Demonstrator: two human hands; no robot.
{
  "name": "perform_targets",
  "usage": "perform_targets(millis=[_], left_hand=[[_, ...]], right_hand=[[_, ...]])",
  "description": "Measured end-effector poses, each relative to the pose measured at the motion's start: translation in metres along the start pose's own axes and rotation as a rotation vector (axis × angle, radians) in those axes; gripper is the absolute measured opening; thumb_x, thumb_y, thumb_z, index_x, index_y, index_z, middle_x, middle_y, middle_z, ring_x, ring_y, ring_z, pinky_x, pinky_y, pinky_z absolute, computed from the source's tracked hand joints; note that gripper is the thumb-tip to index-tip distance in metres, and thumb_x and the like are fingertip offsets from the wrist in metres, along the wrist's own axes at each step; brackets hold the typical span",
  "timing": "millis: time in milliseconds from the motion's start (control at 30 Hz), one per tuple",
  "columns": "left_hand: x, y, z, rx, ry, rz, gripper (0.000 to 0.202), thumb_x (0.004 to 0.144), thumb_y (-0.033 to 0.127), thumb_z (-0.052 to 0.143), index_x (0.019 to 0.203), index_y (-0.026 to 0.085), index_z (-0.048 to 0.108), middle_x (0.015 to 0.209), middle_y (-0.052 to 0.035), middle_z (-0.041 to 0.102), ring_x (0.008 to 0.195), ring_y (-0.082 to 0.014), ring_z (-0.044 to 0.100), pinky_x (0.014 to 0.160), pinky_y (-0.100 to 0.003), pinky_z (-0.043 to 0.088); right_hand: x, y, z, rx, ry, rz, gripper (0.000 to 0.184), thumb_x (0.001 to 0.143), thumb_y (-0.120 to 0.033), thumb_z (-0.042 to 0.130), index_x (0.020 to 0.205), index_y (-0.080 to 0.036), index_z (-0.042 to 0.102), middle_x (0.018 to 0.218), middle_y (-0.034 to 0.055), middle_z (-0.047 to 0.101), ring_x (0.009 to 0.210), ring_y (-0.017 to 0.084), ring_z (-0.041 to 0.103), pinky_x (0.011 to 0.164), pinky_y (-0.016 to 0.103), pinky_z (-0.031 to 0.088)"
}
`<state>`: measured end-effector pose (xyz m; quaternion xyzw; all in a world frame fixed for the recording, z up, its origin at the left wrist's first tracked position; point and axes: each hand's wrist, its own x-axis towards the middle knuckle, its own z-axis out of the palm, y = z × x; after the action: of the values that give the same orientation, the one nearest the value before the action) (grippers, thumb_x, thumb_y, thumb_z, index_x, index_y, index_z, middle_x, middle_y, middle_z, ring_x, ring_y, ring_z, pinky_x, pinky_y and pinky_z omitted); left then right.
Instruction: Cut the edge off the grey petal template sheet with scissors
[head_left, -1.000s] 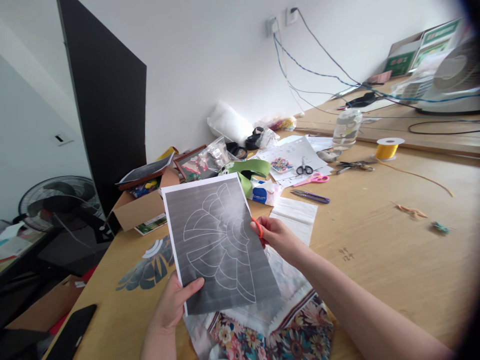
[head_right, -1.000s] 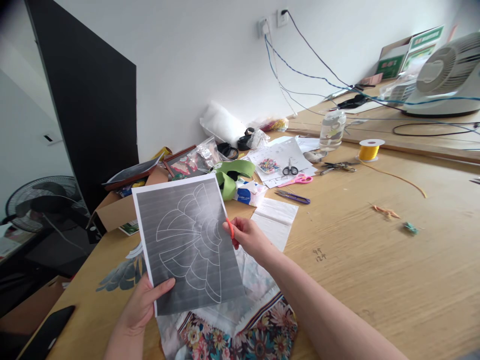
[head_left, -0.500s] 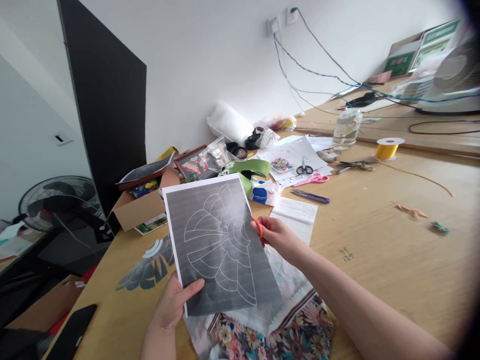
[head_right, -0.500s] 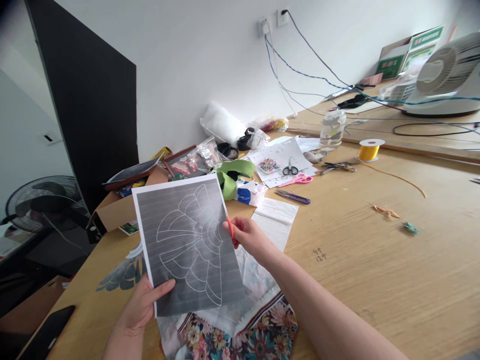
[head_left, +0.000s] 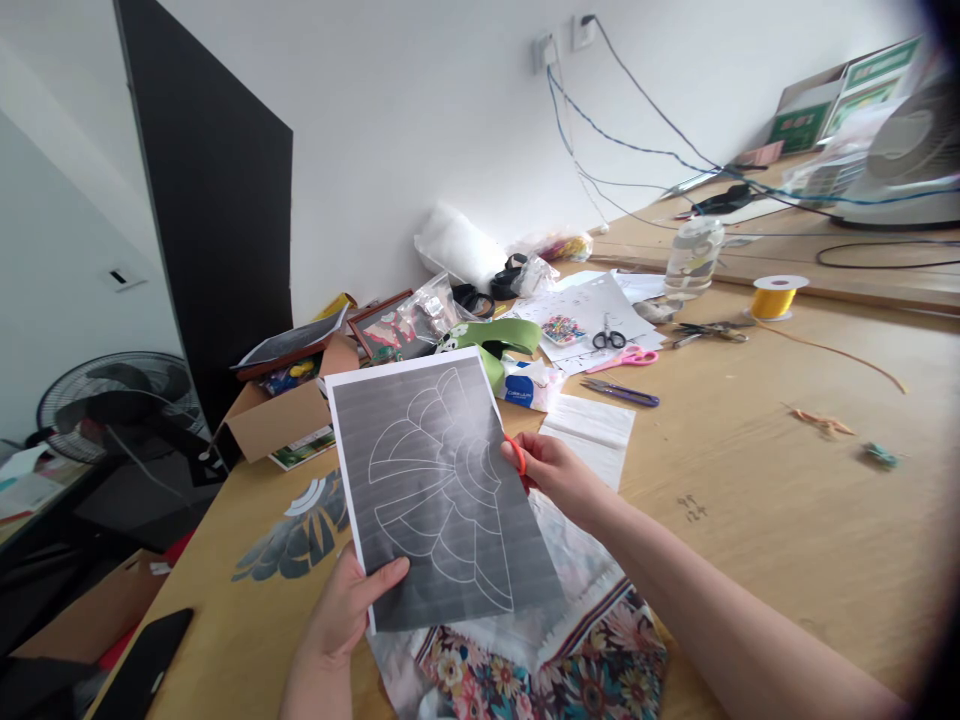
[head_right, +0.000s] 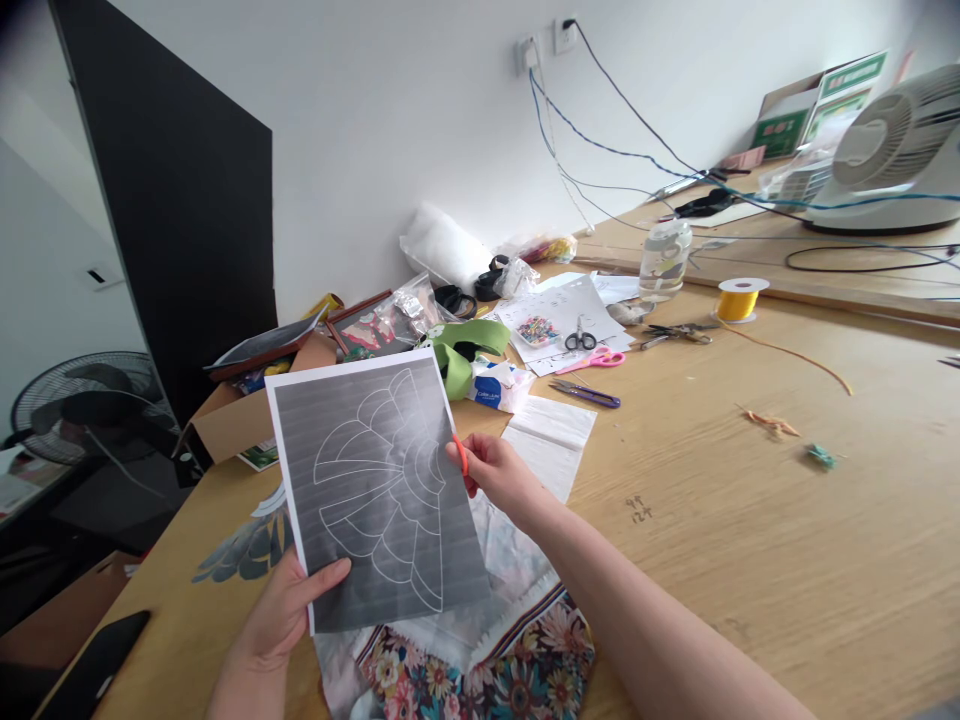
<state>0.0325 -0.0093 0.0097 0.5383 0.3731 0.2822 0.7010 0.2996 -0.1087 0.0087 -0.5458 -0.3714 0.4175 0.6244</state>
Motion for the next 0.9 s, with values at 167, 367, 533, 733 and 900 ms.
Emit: perform_targets(millis=[167, 367, 533, 733, 900], left_hand=[[0.0, -0.001, -0.001, 0.004, -0.013, 0.001, 0.048, 0.061, 0.029, 0.087, 0.105, 0.016, 0.071, 0.101, -0.0132, 0.074, 0.097, -0.0354, 0.068, 0.087, -0.047, 0.053], [0.005, -0.005, -0.008, 0.02, -0.041, -0.006, 0.047, 0.062, 0.029, 0.087, 0.104, 0.016, 0.071, 0.101, -0.0123, 0.075, 0.094, -0.033, 0.069, 0.084, -0.043, 0.054], [0.007, -0.007, -0.012, 0.02, -0.062, -0.012, 0.049, 0.062, 0.029, 0.087, 0.106, 0.016, 0.07, 0.102, -0.0128, 0.074, 0.095, -0.0326, 0.069, 0.084, -0.043, 0.054], [0.004, -0.004, -0.005, 0.016, -0.027, 0.005, 0.051, 0.059, 0.03, 0.088, 0.105, 0.015, 0.07, 0.101, -0.0135, 0.074, 0.096, -0.0347, 0.068, 0.084, -0.045, 0.054], [0.0, -0.001, 0.0, 0.015, -0.001, 0.021, 0.047, 0.061, 0.029, 0.087, 0.104, 0.016, 0.07, 0.099, -0.0119, 0.075, 0.095, -0.0333, 0.069, 0.086, -0.045, 0.053]], right_hand=[[0.0, 0.0, 0.001, 0.005, 0.01, 0.008, 0.05, 0.076, -0.067, 0.062, 0.067, -0.021, 0.045, 0.055, -0.0046, 0.049, 0.051, 0.01, 0.044, 0.052, 0.027, 0.027], [-0.001, -0.001, 0.001, 0.028, 0.01, 0.009, 0.05, 0.075, -0.067, 0.063, 0.067, -0.02, 0.045, 0.056, -0.005, 0.048, 0.052, 0.01, 0.044, 0.052, 0.027, 0.029], [0.0, -0.002, 0.002, 0.046, 0.003, 0.011, 0.05, 0.074, -0.066, 0.065, 0.068, -0.02, 0.047, 0.058, -0.0047, 0.048, 0.053, 0.01, 0.045, 0.054, 0.026, 0.031], [-0.001, -0.004, 0.001, 0.046, 0.006, 0.011, 0.051, 0.073, -0.067, 0.065, 0.067, -0.02, 0.047, 0.058, -0.0048, 0.047, 0.054, 0.01, 0.045, 0.054, 0.026, 0.032], [-0.001, -0.004, 0.001, 0.039, 0.013, 0.003, 0.052, 0.073, -0.068, 0.064, 0.067, -0.02, 0.047, 0.058, -0.0045, 0.047, 0.053, 0.01, 0.045, 0.054, 0.026, 0.032]])
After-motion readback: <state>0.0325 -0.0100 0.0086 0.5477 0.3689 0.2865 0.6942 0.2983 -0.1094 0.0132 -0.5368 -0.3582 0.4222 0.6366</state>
